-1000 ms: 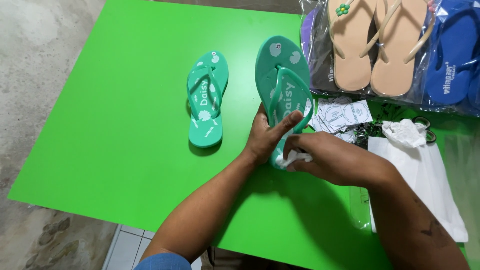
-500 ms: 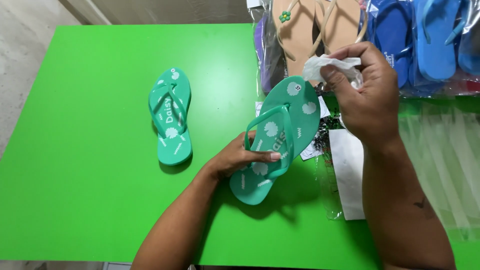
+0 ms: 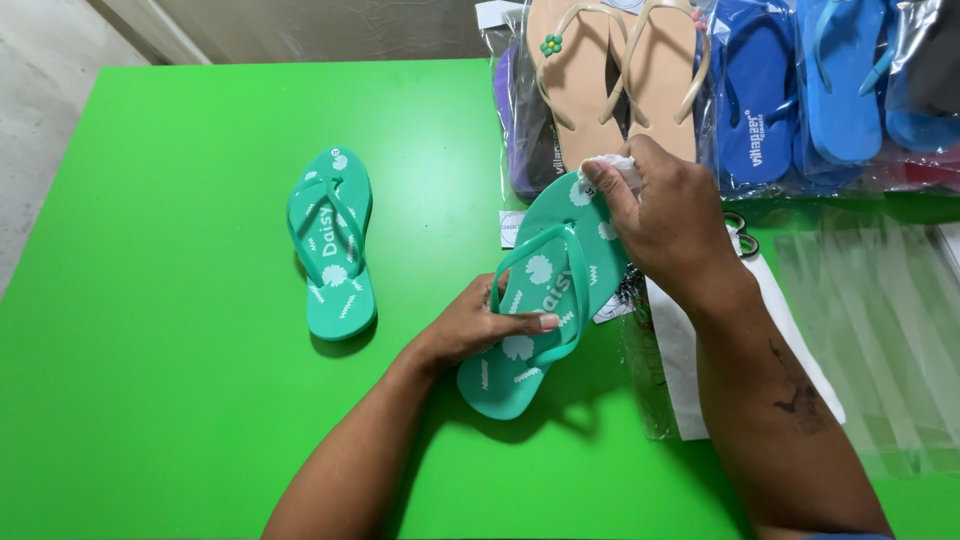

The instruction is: The person wipes the surface of several sandals with a cloth, attaches small floral decorative pieces to the straps, and places pairs of sandals into clear plastic bags.

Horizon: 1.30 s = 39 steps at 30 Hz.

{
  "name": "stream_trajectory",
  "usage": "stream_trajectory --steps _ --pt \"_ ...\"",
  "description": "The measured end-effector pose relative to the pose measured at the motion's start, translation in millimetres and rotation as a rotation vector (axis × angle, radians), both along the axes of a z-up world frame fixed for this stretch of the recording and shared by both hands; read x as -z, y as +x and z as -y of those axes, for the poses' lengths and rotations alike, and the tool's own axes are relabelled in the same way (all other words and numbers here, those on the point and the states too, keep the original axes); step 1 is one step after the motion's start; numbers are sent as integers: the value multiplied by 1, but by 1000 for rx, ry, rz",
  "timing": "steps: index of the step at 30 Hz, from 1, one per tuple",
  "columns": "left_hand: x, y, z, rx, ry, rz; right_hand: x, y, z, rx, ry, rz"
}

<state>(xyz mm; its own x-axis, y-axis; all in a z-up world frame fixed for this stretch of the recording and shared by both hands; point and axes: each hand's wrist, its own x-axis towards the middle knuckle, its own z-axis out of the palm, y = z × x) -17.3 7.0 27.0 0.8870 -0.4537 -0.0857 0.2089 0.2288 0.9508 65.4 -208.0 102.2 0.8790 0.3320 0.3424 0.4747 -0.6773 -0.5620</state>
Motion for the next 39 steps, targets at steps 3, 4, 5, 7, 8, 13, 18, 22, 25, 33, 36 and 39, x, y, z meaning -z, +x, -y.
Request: stream_trajectory --steps 3,4,5,7,8,13,18,22,25,33,36,39 --pt "0 -1 1 -16 -3 20 -3 -2 -1 -1 -28 0" --pt "-1 -1 1 -21 -8 25 -4 -2 0 4 -25 -2" --pt "-2 -2 2 -25 -12 31 -5 -3 0 10 -22 -5" --pt "-1 0 1 -29 -35 15 -9 -3 5 12 -11 -10" --pt "-1 0 0 -28 -58 -3 -11 -3 7 18 -1 -17" --pt "2 1 -3 -26 -84 -41 -12 -2 13 40 104 19" --pt "3 2 -3 -33 -105 -66 -14 -2 7 -46 191 13" --pt "3 2 -3 -91 -126 -123 -13 -4 6 -108 274 -40" --pt "2 4 -3 -138 -169 -142 -10 -4 4 -121 267 -28" --pt "-14 2 -2 -322 -251 -221 5 -12 -16 -146 319 -20" --pt "-13 3 -3 -389 -282 -229 7 -19 -24 -137 321 -12" --pt "-15 5 -2 -456 -318 -235 10 -22 -31 -156 323 -13"
